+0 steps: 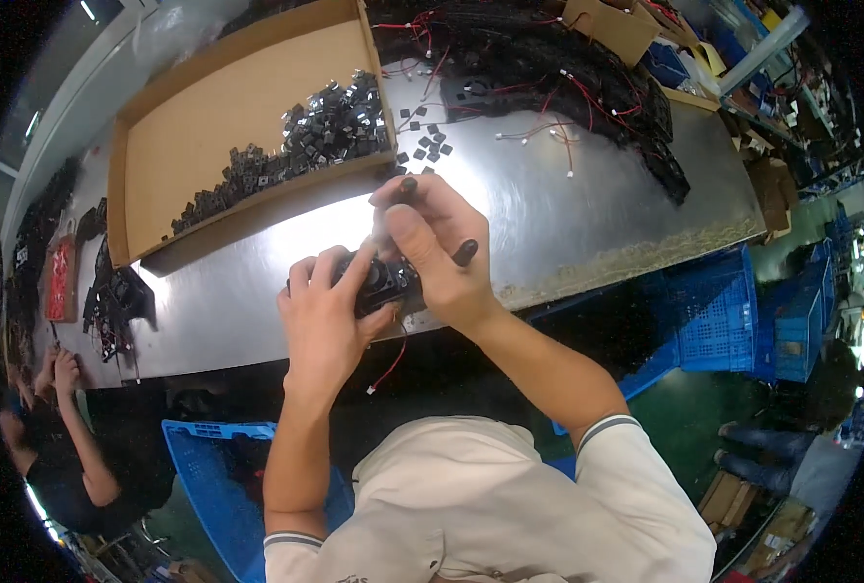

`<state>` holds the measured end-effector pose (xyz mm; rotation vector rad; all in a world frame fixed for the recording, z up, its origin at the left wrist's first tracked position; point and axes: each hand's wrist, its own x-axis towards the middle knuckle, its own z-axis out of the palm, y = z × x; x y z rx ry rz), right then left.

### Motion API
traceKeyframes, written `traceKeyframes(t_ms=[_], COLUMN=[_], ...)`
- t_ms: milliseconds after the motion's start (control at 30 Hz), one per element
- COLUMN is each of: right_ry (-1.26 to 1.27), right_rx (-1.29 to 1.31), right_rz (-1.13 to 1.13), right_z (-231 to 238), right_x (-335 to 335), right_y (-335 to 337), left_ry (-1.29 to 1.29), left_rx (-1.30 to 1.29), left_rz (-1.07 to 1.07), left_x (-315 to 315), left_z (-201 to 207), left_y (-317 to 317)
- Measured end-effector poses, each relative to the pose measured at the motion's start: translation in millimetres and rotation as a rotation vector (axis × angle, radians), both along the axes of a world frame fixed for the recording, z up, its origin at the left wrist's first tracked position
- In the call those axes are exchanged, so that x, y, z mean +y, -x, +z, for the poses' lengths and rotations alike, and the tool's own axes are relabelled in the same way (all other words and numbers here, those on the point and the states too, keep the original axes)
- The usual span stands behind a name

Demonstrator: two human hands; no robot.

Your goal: Installing cooling fans and managing internal wiring within an electronic component housing using manual dexterity and pliers.

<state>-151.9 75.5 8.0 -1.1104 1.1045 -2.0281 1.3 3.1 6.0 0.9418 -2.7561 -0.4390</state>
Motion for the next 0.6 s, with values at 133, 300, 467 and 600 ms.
traceKeyframes(t_ms=[133,300,467,600], right_ry=[-0.004,-0.033,-0.037,0.071], right_rx=[0.012,0.034,0.046,0.097], right_rz=[-0.019,-0.036,-0.023,-0.022], right_z=[1.3,0.5,-1.0,-22.4], right_x=[-0.6,0.1,-0.3,8.6], right_y=[-5.2,-6.6,-7.3,-13.6], left_ry=[0.061,0.081,0.127,0.008], left_rx=[-0.002,-0.005,-0.003,0.04], left_rz=[0.003,0.008,0.001,0.027], left_x=[5.1,8.4,6.3,-9.5], left_z=[-1.4,-0.8,-0.3,-4.8], left_y=[0.8,2.0,3.0,1.8])
